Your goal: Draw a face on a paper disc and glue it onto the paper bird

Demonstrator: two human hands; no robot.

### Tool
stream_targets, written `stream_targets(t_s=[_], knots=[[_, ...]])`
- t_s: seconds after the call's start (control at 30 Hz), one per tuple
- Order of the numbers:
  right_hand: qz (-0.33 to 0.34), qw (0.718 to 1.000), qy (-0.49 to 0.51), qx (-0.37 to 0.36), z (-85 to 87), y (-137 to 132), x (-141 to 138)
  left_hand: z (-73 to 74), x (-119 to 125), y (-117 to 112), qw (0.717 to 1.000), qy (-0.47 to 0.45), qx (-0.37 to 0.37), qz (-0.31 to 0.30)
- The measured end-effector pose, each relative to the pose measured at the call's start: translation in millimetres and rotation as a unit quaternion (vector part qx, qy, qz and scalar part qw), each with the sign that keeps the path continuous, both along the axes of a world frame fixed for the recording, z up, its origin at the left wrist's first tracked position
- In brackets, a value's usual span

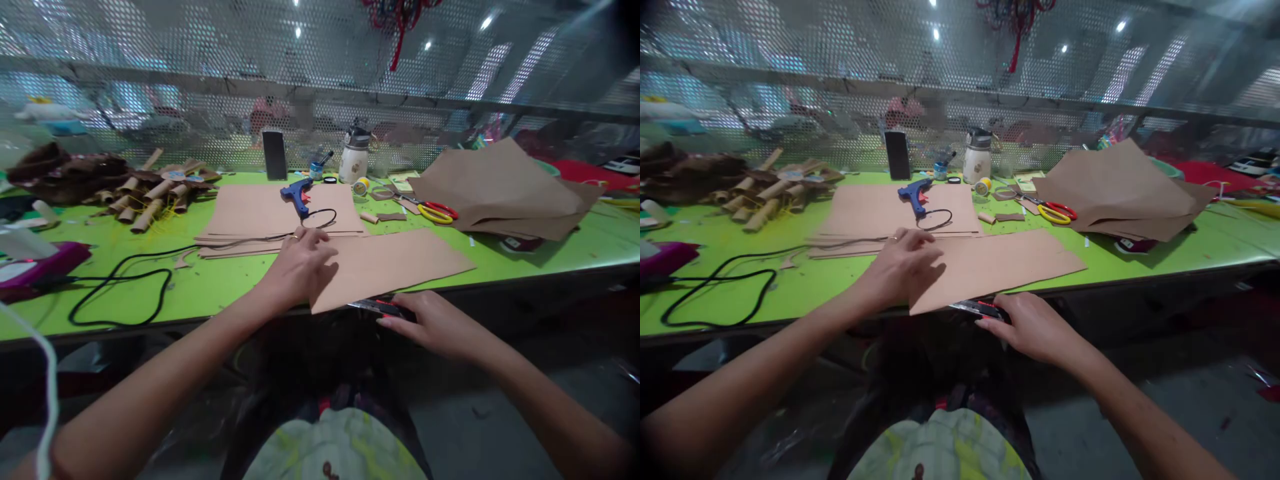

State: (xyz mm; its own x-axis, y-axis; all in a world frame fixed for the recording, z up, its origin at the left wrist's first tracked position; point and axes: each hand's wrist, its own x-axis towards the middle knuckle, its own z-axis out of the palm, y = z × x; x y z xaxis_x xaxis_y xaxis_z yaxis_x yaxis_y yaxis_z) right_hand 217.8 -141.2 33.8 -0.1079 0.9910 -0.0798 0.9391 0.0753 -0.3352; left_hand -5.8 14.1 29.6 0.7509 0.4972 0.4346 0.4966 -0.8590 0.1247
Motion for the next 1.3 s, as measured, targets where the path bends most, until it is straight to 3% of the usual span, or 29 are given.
stream_targets(t_s=[0.17,0.33,0.4,0.83,1.3], knots=[[0.001,1.0,-0.012,-0.013,-2.2,0.2,-0.2,12.3,-11.5,-12.9,0.997,0.034,0.045,-0.043],[-0.003,1.0,-0.02,-0.012,-2.2,-1.1,-5.1,6.1,-21.6,-8.6,0.977,0.042,-0.12,-0.173],[-0.003,1.0,-0.023,-0.011,-1.3,-1.2,-8.0,1.4,-24.8,-4.3,0.968,0.039,-0.153,-0.196],[0.053,0.998,-0.027,-0.008,4.0,6.3,-4.0,-13.7,-40.5,6.1,0.955,-0.003,-0.196,-0.222],[0.05,0.998,-0.022,0.007,1.2,3.8,-5.2,-7.9,-40.3,3.3,0.953,0.006,-0.208,-0.219]])
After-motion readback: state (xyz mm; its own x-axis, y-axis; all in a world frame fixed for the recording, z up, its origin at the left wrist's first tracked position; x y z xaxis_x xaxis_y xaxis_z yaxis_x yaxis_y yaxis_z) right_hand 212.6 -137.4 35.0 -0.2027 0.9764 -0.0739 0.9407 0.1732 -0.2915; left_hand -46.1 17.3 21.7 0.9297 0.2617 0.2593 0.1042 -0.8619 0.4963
